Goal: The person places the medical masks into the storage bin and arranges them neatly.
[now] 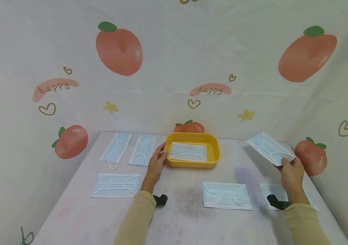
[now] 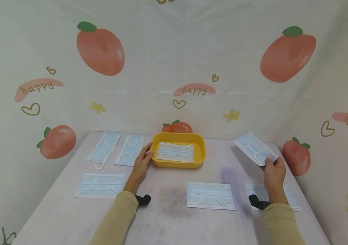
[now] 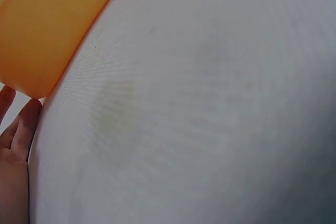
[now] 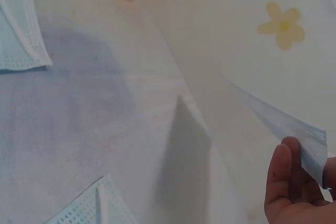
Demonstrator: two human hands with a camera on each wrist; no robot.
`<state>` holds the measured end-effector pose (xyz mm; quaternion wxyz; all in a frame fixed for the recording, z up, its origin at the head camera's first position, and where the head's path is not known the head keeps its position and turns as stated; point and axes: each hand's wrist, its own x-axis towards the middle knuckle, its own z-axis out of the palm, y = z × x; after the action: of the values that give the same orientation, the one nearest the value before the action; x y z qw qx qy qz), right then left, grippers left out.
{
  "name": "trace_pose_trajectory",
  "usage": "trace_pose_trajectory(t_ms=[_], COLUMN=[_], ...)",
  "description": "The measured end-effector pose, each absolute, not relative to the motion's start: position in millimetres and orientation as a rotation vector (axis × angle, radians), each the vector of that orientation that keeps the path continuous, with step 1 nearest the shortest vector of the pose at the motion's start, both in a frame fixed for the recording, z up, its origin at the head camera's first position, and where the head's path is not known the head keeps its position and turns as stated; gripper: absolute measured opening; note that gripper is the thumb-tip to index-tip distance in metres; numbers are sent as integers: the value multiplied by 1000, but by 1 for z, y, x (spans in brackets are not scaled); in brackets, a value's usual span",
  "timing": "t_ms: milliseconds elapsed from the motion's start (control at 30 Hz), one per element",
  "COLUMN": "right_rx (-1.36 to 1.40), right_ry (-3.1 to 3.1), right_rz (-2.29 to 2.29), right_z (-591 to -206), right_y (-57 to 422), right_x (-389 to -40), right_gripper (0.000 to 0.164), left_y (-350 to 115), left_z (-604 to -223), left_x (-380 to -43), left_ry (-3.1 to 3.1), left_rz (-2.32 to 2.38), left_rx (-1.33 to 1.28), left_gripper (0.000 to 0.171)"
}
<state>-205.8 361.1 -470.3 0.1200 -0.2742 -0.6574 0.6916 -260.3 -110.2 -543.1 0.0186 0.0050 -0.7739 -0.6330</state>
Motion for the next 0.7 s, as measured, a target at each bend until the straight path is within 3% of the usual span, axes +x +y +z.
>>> trace_pose_trajectory(t_ms=[700], right_rx=[-339], right_ry=[-1704], right_rz=[2323], right_z=[-433], right_y=[337], right_x=[-202], right_gripper=[64], left_y=[-112], left_z=[-544], left_x=[-261], left_ry=[-2399], left_rz=[-1961], left_rx=[-20], left_gripper=[45])
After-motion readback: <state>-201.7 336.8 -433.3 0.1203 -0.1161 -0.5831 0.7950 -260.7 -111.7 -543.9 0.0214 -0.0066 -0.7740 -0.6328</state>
